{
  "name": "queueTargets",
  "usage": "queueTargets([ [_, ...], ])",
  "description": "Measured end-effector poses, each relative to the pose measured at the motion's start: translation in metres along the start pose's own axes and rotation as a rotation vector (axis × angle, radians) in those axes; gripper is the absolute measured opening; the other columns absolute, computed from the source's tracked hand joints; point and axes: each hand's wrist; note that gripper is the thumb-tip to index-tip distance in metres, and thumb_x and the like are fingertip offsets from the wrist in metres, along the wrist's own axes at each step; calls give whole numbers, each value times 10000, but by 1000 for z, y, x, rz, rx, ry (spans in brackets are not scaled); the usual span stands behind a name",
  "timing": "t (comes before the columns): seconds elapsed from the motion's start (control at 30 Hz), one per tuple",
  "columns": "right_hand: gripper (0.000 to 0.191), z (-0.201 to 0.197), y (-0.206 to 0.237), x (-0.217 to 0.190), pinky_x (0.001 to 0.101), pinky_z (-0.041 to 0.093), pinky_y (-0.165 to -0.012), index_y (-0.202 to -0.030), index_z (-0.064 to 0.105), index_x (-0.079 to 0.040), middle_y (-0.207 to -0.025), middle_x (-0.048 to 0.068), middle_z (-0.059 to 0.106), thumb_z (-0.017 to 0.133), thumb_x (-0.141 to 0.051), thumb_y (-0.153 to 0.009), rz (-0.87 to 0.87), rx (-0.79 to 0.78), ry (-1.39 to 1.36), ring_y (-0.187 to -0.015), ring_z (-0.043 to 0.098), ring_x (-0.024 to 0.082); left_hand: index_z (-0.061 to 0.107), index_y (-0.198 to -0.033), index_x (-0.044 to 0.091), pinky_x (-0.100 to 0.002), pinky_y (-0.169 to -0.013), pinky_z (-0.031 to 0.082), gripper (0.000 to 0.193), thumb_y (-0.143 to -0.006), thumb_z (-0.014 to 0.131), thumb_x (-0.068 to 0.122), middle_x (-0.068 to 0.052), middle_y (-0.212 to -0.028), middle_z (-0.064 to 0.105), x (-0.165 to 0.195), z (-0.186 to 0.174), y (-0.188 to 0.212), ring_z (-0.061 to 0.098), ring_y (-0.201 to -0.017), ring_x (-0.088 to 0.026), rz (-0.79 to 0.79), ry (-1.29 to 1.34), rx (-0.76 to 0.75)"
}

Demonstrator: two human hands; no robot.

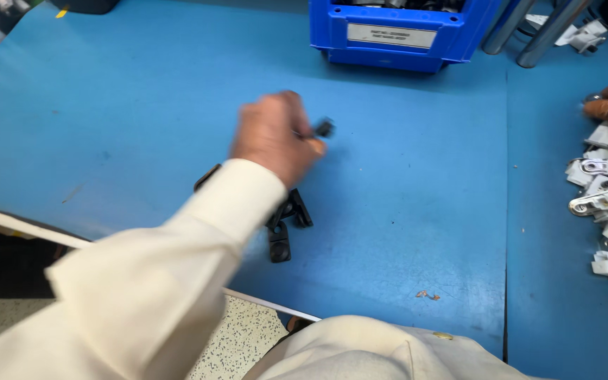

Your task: The person sits at a blue workbench and assembles small hardware components by hand, repeatedly picking a black plastic bracket and a white plastic part, fitting them together, and placing the assembled unit aside. They work through a pile of parts one at a time, occasionally reaching into the white parts pile on the right.

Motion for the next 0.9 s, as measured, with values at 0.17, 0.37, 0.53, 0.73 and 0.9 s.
queueTargets([
  [0.17, 210, 21, 20, 3, 469, 632, -845, -1152, 753, -53, -1058, 195, 747, 753, -114, -951, -325, 671, 243, -915, 739, 294, 627, -956, 88, -364, -851, 625, 387, -733, 905, 239, -100, -1021, 746, 24, 27, 24, 740, -942, -214, -123, 75, -201],
  [0.37, 156, 121, 105, -25, 388, 608, -883, -1070, 739, -78, -1113, 118, 724, 795, -95, -925, -1171, 1076, -113, -1025, 709, 211, 527, -1244, 171, -415, -949, 584, 599, -749, 861, 218, -54, -1186, 699, 33, 35, 41, 697, -1096, -234, -162, 53, -245],
  [0.53, 232, 173, 138, -48, 352, 598, -842, -1125, 792, -96, -1100, 103, 768, 717, -17, -921, -842, 957, -73, -890, 739, 229, 560, -1329, 186, -426, -944, 592, 602, -830, 807, 415, -66, -1229, 680, 39, 35, 40, 678, -1131, -245, -185, -54, -321],
  [0.73, 315, 162, 124, -27, 330, 569, -767, -1193, 770, -132, -944, 115, 795, 777, -121, -878, -539, 639, -349, -845, 720, 197, 640, -1256, 207, -381, -822, 641, 400, -890, 725, 342, -75, -1066, 751, 40, 40, 33, 751, -951, -226, -162, -103, -320],
  [0.9, 357, 165, 124, -43, 321, 564, -772, -1231, 742, -110, -995, 87, 765, 780, -267, -913, -661, 731, -403, -855, 706, 177, 715, -1157, 169, -377, -818, 652, 305, -875, 762, 273, -92, -1064, 746, 41, 46, 30, 746, -953, -238, -115, -136, -292],
])
Point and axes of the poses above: each hand's wrist, its own y-axis away from the middle knuckle, its own z-axis out of the palm, x = y × z
